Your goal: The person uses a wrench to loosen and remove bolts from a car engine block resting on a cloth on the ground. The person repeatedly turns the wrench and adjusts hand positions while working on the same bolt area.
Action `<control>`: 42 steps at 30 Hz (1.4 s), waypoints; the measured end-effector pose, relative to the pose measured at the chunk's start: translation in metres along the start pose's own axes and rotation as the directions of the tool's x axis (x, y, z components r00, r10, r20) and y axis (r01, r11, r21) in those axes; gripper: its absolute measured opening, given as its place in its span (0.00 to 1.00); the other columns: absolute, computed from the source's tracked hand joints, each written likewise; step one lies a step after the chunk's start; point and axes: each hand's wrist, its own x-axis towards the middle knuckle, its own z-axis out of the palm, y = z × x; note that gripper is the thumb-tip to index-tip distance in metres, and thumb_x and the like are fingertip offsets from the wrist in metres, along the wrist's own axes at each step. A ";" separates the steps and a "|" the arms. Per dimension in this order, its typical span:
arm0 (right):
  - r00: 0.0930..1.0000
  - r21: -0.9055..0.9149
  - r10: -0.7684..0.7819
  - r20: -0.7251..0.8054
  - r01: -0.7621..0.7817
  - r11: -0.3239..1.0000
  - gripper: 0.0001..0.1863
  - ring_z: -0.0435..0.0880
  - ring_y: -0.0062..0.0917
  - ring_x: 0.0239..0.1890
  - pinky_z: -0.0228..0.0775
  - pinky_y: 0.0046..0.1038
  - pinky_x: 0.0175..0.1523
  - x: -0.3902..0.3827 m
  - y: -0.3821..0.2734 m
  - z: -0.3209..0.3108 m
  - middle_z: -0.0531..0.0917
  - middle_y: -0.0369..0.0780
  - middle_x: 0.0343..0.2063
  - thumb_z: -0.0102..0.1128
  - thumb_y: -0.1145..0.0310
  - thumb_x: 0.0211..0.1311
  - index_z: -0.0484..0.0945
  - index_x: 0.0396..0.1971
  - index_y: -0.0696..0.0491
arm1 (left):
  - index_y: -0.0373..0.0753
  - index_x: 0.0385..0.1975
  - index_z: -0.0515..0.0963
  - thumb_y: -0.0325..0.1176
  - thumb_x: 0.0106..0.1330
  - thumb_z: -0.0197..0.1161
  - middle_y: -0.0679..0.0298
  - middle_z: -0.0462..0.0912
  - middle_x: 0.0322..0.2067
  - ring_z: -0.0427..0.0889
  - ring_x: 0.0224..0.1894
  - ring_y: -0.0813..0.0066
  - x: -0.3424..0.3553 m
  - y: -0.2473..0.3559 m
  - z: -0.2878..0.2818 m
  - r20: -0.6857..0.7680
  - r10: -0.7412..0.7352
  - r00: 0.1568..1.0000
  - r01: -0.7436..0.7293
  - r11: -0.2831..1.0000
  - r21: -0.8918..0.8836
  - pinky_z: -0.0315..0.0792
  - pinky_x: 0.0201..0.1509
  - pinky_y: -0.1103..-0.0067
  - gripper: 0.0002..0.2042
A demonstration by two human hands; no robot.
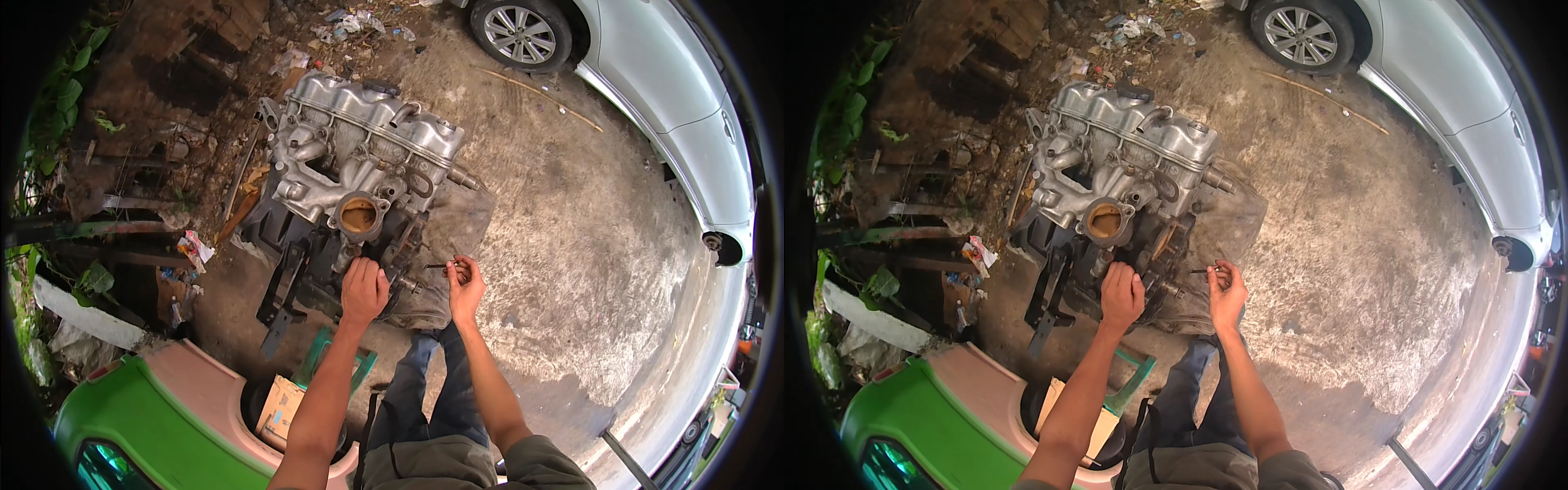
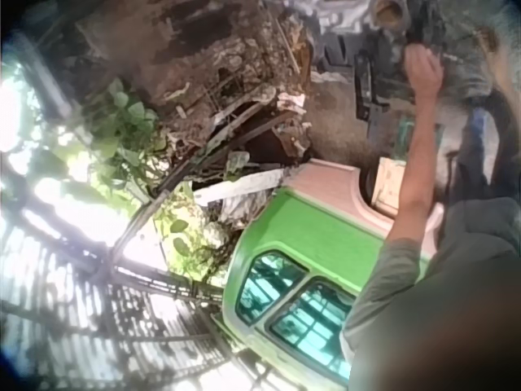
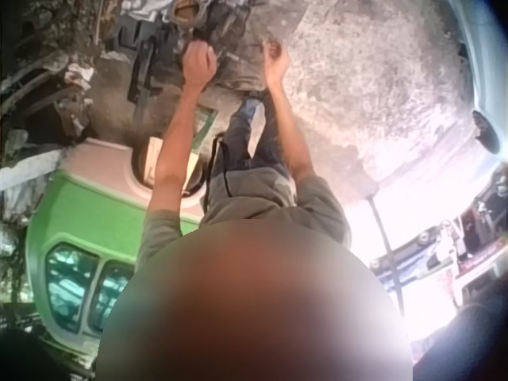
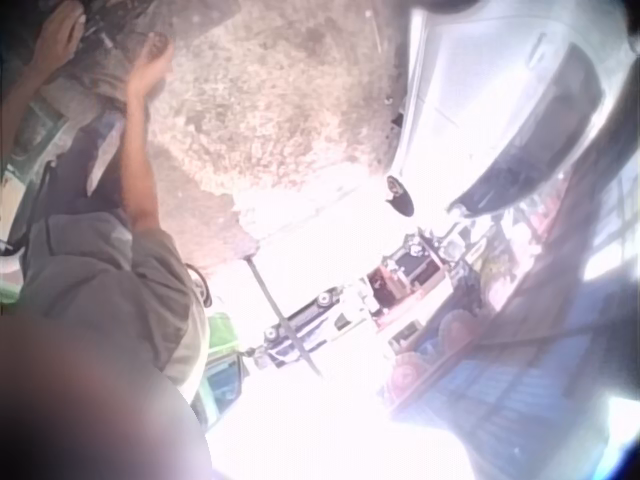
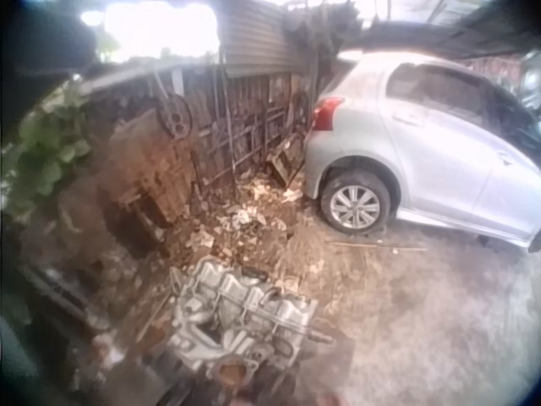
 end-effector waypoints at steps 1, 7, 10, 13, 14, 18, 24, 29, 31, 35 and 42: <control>1.000 0.011 0.011 0.001 -0.011 1.000 0.12 0.85 0.18 0.32 0.78 0.23 0.39 0.007 0.001 -0.002 0.84 0.40 0.29 0.64 0.72 0.67 0.77 0.46 0.63 | 0.32 0.26 0.64 0.25 0.66 0.52 0.49 0.65 0.24 0.68 0.29 0.48 0.000 0.000 0.000 0.009 -0.009 1.000 0.009 1.000 0.001 0.67 0.35 0.59 0.07; 0.998 0.082 -0.008 0.066 0.003 0.997 0.13 0.85 0.19 0.31 0.77 0.23 0.38 0.034 0.017 0.014 0.84 0.40 0.27 0.63 0.71 0.68 0.78 0.46 0.63 | 0.31 0.26 0.64 0.25 0.66 0.52 0.49 0.64 0.24 0.68 0.28 0.48 0.000 0.001 0.000 0.018 -0.023 1.000 0.023 1.000 0.007 0.66 0.34 0.59 0.08; 0.995 0.083 -0.001 0.101 -0.008 0.997 0.12 0.84 0.19 0.30 0.77 0.22 0.37 0.035 0.021 0.025 0.84 0.40 0.28 0.63 0.72 0.68 0.78 0.46 0.63 | 0.32 0.25 0.64 0.26 0.66 0.52 0.50 0.64 0.24 0.67 0.28 0.49 0.001 0.000 0.000 0.013 -0.019 1.000 0.019 1.000 0.000 0.66 0.33 0.59 0.08; 0.995 0.098 -0.008 0.103 -0.002 0.995 0.11 0.83 0.18 0.30 0.76 0.22 0.37 0.034 0.021 0.032 0.84 0.39 0.28 0.62 0.72 0.69 0.78 0.45 0.63 | 0.32 0.26 0.65 0.26 0.66 0.52 0.50 0.64 0.24 0.68 0.28 0.49 0.000 0.000 0.000 0.016 -0.024 1.000 0.024 1.000 0.000 0.66 0.33 0.60 0.08; 0.995 0.111 -0.009 0.097 -0.002 0.994 0.11 0.83 0.18 0.29 0.76 0.22 0.37 0.033 0.021 0.033 0.84 0.39 0.28 0.62 0.73 0.69 0.78 0.45 0.63 | 0.32 0.26 0.65 0.26 0.66 0.52 0.50 0.64 0.24 0.68 0.28 0.49 0.000 0.000 0.000 0.022 -0.028 0.999 0.028 1.000 0.001 0.66 0.33 0.60 0.08; 0.996 0.109 -0.001 0.088 -0.008 0.994 0.09 0.82 0.17 0.29 0.76 0.22 0.36 0.034 0.019 0.036 0.83 0.39 0.28 0.60 0.73 0.70 0.78 0.44 0.63 | 0.32 0.26 0.65 0.26 0.66 0.52 0.50 0.64 0.24 0.68 0.28 0.49 -0.001 -0.001 0.000 0.030 -0.030 0.999 0.029 0.999 0.018 0.67 0.33 0.60 0.08; 0.998 0.128 0.012 0.068 -0.021 0.992 0.09 0.81 0.18 0.28 0.76 0.23 0.35 0.039 0.017 0.034 0.82 0.39 0.28 0.58 0.72 0.71 0.77 0.43 0.63 | 0.32 0.26 0.65 0.26 0.65 0.53 0.50 0.64 0.24 0.68 0.29 0.49 -0.002 -0.001 -0.001 0.046 -0.041 0.998 0.041 0.999 0.009 0.68 0.35 0.60 0.07; 0.997 0.113 0.008 0.071 -0.016 0.993 0.10 0.81 0.18 0.28 0.76 0.23 0.36 0.040 0.014 0.035 0.83 0.39 0.28 0.58 0.71 0.71 0.77 0.44 0.63 | 0.32 0.26 0.66 0.25 0.65 0.53 0.49 0.65 0.24 0.69 0.30 0.48 -0.001 0.000 0.000 0.035 -0.040 0.999 0.039 0.999 0.013 0.68 0.35 0.59 0.07; 0.997 0.100 0.010 0.076 -0.018 0.995 0.10 0.82 0.18 0.28 0.76 0.23 0.36 0.040 0.011 0.037 0.83 0.39 0.28 0.58 0.71 0.71 0.77 0.44 0.63 | 0.32 0.26 0.66 0.25 0.65 0.53 0.49 0.65 0.25 0.69 0.30 0.48 -0.001 0.000 0.000 0.035 -0.040 0.999 0.039 0.999 0.012 0.69 0.36 0.59 0.07; 0.995 0.070 0.001 0.100 -0.008 0.998 0.09 0.82 0.18 0.29 0.75 0.23 0.36 0.038 0.002 0.038 0.82 0.39 0.28 0.59 0.71 0.71 0.77 0.42 0.62 | 0.32 0.26 0.66 0.25 0.65 0.53 0.49 0.65 0.25 0.69 0.30 0.48 -0.001 0.000 -0.001 0.036 -0.039 0.999 0.039 0.999 0.011 0.69 0.36 0.59 0.07; 0.954 0.059 -0.040 0.298 0.023 0.998 0.09 0.84 0.22 0.34 0.78 0.23 0.41 -0.015 -0.010 0.027 0.79 0.40 0.36 0.66 0.81 0.62 0.77 0.41 0.62 | 0.32 0.27 0.66 0.25 0.65 0.53 0.50 0.65 0.25 0.69 0.30 0.48 -0.001 0.000 0.000 0.033 -0.050 0.998 0.051 0.999 -0.008 0.68 0.35 0.60 0.06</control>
